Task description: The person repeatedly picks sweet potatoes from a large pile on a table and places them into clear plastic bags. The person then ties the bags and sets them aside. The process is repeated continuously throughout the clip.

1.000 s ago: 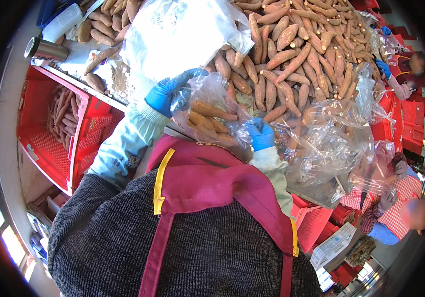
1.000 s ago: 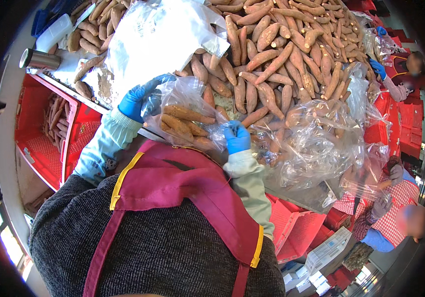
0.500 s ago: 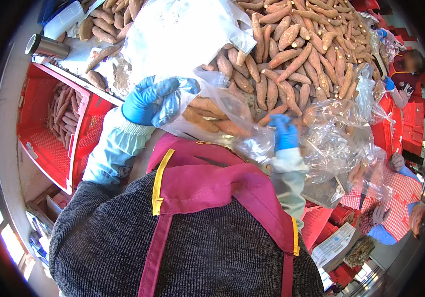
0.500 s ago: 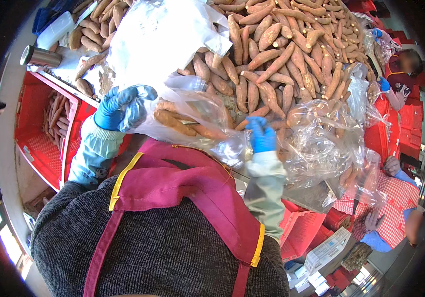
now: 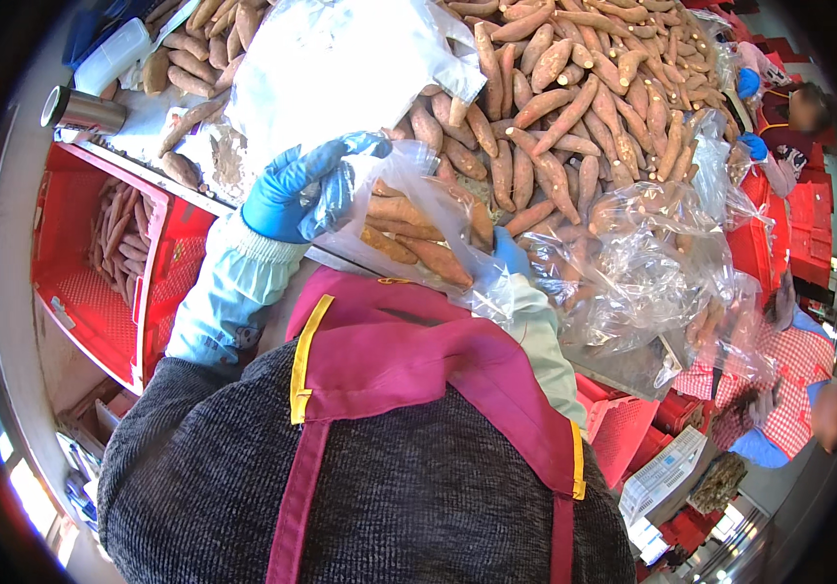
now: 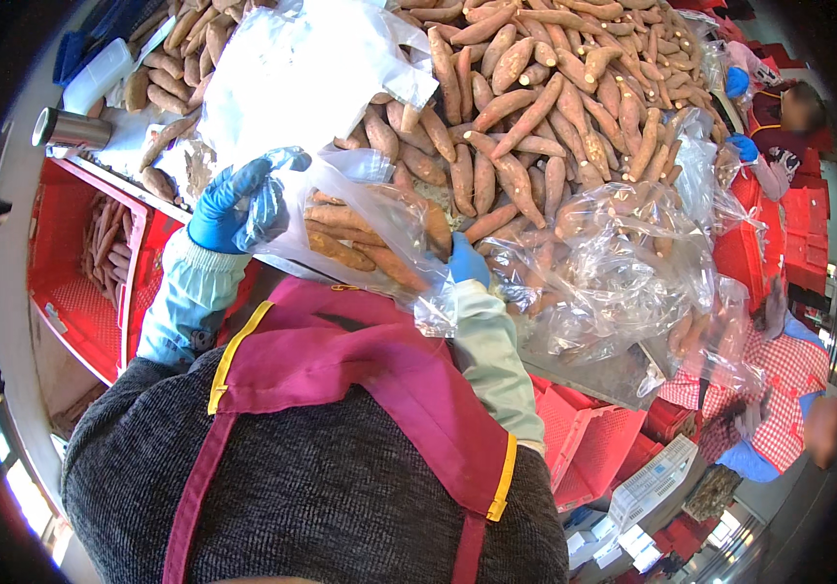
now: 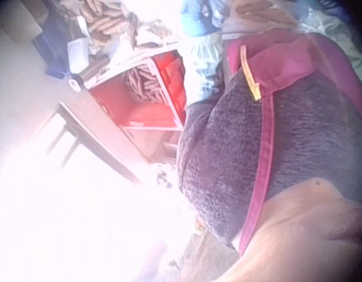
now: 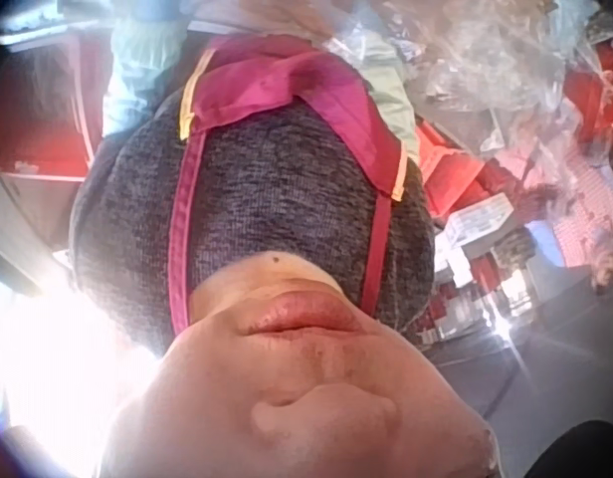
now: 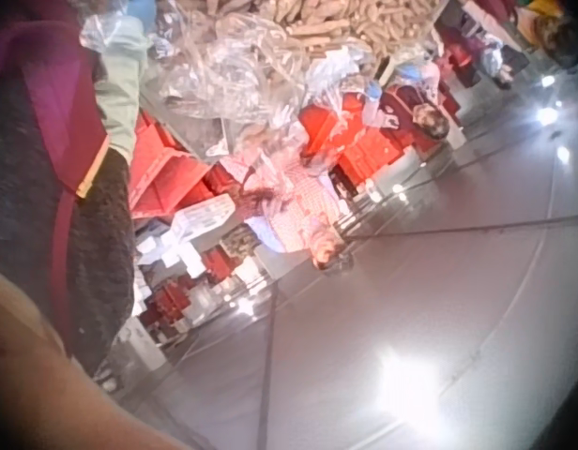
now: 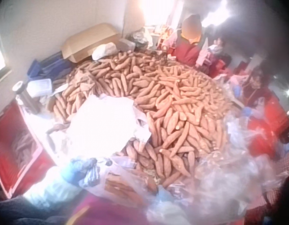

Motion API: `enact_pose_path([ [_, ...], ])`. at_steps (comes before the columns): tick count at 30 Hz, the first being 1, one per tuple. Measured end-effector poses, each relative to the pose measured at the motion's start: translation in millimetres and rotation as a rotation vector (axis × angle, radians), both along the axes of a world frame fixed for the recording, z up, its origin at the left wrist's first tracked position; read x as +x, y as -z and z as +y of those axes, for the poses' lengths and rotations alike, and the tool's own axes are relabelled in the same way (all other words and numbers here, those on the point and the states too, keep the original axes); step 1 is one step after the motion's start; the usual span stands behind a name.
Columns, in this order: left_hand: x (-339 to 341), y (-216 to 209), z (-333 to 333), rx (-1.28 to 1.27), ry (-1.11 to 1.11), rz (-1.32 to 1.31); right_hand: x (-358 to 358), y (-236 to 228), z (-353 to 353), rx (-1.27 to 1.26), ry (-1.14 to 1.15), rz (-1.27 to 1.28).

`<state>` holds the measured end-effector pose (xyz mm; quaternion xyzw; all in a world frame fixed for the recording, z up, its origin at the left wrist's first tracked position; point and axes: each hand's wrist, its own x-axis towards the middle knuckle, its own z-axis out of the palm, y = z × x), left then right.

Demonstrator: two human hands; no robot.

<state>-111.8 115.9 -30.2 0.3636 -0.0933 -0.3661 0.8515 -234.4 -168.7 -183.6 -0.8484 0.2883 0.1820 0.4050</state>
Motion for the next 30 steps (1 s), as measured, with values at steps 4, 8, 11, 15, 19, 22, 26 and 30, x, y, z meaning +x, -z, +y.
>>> enact_pose_path([
  [4, 2, 3, 6, 0.012, -0.087, 0.045, -11, -7, -11, 0.758, 0.389, -0.511],
  [8, 2, 6, 3, -0.015, -0.065, 0.077, -13, -60, -26, 0.793, 0.359, -0.414],
  [11, 1, 5, -6, -0.025, -0.074, 0.084, -1, -117, -24, 0.926, 0.200, -0.558],
  [15, 5, 0, -16, -0.109, -0.021, 0.118, 16, -152, 23, 0.863, -0.108, -0.856],
  [19, 7, -3, -18, -0.085, -0.026, 0.062, 26, -129, 73, 0.543, -0.311, -0.396],
  [22, 6, -3, -11, -0.025, -0.068, 0.095, 24, -110, 70, 0.012, -0.604, -0.394],
  [26, 5, 0, -5, -0.025, -0.078, 0.101, 8, -115, 31, -0.267, -0.880, -0.120],
  [30, 10, -6, -4, 0.093, -0.093, 0.016, -7, -147, 0, -0.316, -0.918, -0.042],
])
